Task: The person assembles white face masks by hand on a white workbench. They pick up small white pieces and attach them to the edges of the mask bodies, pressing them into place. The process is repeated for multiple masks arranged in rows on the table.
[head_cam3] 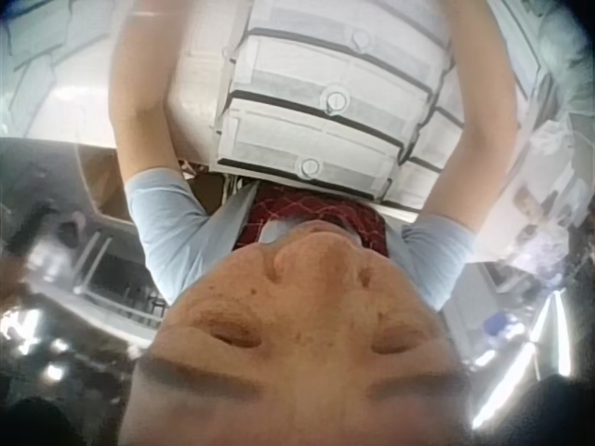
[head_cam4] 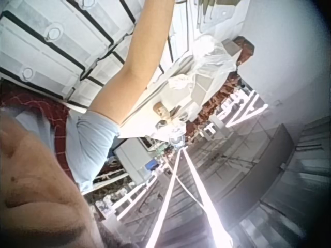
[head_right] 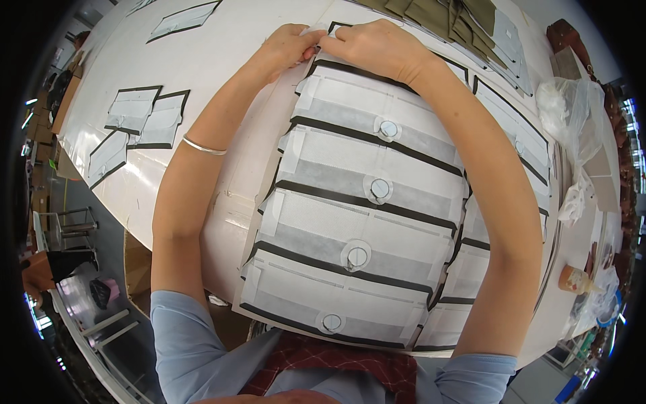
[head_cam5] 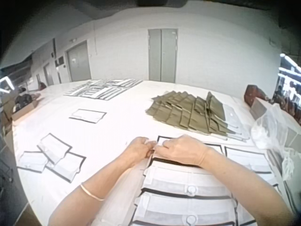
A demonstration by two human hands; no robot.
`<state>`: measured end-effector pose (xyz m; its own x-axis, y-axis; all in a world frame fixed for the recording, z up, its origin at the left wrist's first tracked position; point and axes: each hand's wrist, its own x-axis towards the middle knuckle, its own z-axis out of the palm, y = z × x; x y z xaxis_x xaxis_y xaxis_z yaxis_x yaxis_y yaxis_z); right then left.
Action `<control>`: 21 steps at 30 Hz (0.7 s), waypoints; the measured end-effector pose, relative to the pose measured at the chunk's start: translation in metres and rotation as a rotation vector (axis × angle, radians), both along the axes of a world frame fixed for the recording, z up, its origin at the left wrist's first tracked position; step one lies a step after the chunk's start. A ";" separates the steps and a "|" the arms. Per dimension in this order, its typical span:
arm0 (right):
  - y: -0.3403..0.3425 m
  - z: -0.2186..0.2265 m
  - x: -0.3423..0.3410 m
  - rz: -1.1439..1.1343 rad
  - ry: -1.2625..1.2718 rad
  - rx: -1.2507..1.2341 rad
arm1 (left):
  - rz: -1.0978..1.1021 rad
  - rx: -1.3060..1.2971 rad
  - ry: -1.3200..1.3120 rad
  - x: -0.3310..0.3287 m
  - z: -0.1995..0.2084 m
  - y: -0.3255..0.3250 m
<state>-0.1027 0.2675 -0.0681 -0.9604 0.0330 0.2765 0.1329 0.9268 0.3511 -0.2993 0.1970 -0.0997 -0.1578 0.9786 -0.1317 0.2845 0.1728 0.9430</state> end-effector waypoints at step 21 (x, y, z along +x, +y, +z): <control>0.003 -0.010 0.001 -0.086 0.329 -0.325 | -0.019 0.042 0.030 -0.001 0.000 0.001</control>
